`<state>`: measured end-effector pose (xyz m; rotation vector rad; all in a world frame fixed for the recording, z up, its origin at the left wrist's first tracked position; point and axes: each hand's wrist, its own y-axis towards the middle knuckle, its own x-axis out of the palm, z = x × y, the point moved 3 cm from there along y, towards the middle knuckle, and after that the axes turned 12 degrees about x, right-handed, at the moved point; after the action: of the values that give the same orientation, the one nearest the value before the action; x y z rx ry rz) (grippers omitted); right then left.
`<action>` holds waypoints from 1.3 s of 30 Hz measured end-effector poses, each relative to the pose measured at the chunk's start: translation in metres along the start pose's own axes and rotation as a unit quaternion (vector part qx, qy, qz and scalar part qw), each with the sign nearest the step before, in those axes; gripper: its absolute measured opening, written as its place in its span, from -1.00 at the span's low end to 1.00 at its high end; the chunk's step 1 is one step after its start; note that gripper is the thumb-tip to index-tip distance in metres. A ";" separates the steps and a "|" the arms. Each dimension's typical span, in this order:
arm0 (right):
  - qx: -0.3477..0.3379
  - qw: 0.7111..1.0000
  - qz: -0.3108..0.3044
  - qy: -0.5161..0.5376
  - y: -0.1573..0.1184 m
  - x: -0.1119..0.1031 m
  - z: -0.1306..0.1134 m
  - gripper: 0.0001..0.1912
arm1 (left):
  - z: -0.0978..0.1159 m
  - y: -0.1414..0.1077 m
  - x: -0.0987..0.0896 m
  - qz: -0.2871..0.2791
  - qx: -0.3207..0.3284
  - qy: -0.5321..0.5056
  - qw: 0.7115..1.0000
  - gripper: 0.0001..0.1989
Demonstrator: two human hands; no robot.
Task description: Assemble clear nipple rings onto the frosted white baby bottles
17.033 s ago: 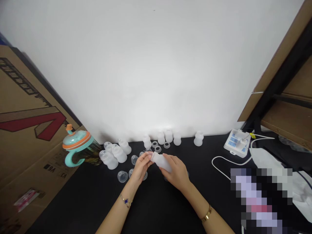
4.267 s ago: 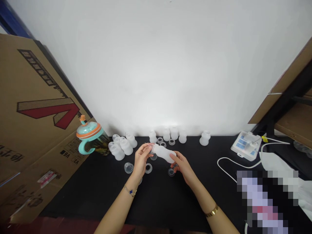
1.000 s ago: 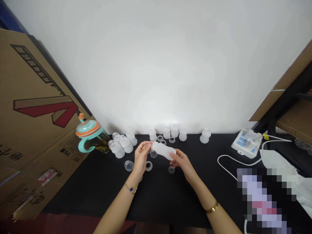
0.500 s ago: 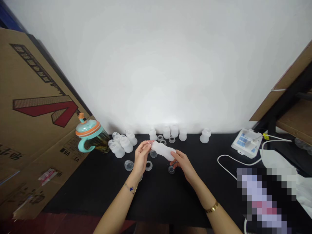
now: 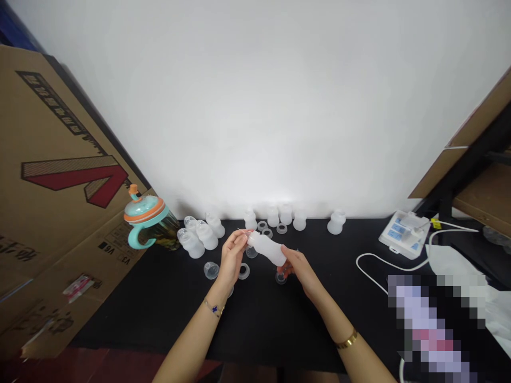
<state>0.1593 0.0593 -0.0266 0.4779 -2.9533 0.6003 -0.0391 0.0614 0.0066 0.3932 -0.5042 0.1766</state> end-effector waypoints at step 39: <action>-0.193 0.942 0.189 -0.198 -0.014 -0.002 -0.007 -0.36 | -0.013 0.003 -0.009 0.060 -0.080 -0.004 0.995 -0.72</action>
<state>0.1657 0.0503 -0.0156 -0.0185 -3.4535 -0.0819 -0.0421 0.0688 -0.0079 0.2073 -0.5461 0.2496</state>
